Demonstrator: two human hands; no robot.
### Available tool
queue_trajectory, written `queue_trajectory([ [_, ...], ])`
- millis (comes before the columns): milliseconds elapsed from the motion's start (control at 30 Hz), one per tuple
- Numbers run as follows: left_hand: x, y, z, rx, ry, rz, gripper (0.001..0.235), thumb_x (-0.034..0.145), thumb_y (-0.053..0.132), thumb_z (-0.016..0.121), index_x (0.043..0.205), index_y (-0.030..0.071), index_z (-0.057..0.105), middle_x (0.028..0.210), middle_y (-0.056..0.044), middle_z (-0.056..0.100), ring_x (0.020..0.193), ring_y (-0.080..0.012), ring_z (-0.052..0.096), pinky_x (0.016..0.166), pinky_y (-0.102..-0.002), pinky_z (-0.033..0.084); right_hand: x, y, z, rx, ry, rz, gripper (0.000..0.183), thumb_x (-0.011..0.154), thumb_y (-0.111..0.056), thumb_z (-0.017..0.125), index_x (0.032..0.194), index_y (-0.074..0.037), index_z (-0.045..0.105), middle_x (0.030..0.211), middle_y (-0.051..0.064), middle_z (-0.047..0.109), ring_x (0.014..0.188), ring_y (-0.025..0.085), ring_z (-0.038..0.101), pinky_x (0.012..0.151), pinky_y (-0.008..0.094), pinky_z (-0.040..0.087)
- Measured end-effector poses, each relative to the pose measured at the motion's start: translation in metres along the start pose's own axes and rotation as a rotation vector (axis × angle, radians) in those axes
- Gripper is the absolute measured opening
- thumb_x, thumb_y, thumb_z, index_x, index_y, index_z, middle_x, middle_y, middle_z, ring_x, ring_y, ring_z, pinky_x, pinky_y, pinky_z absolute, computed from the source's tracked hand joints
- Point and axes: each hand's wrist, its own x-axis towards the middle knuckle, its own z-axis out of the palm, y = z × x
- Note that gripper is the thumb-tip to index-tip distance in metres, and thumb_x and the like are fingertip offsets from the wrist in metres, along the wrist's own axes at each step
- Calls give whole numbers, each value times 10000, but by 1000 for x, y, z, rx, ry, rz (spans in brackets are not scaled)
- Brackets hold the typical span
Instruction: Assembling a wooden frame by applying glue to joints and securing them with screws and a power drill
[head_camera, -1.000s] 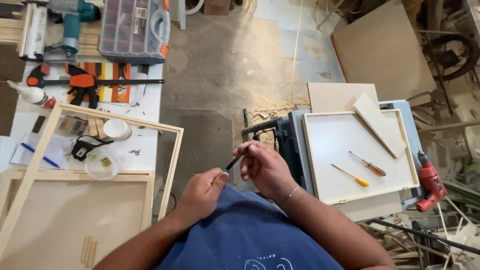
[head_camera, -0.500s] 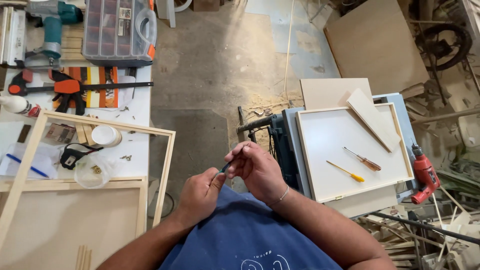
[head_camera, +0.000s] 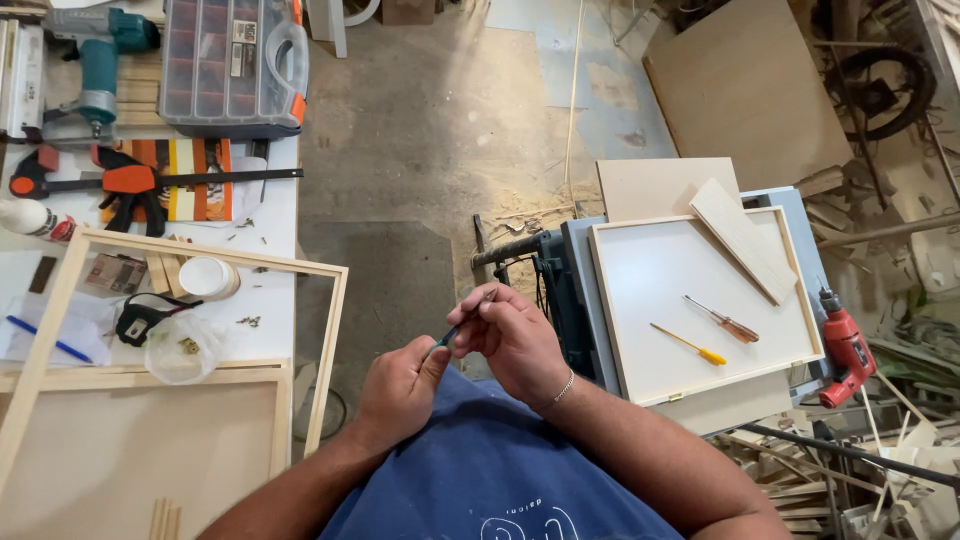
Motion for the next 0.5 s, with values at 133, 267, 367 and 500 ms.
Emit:
queue_trajectory([
  [133,0,-1,1,-26,12,-4,488,1013,528,494,701,157,547,603,-187,598,638,-468,621,549,-516,505,1,-1,1,14,-9,2,219,1017,-106,457,1053,58,596,919,294,695,685,320,745,594,425,660],
  [267,-1,-7,4,-34,17,0,503,1015,541,490,694,157,541,576,-181,584,605,-447,622,540,-505,508,2,1,0,16,-23,-7,210,1008,-80,455,1033,70,599,905,292,693,677,324,746,589,432,660],
  [367,-1,-9,4,-48,18,7,500,1017,529,497,686,156,540,565,-178,573,574,-428,608,526,-484,506,1,0,3,27,-28,-4,222,1012,-88,449,1033,71,603,901,293,690,675,327,745,587,434,659],
  [500,-2,-9,4,-54,13,12,500,1021,520,495,682,156,538,556,-178,562,546,-410,592,512,-469,504,2,1,0,18,-30,-1,227,1006,-75,437,1024,82,600,901,301,690,674,332,741,590,439,659],
])
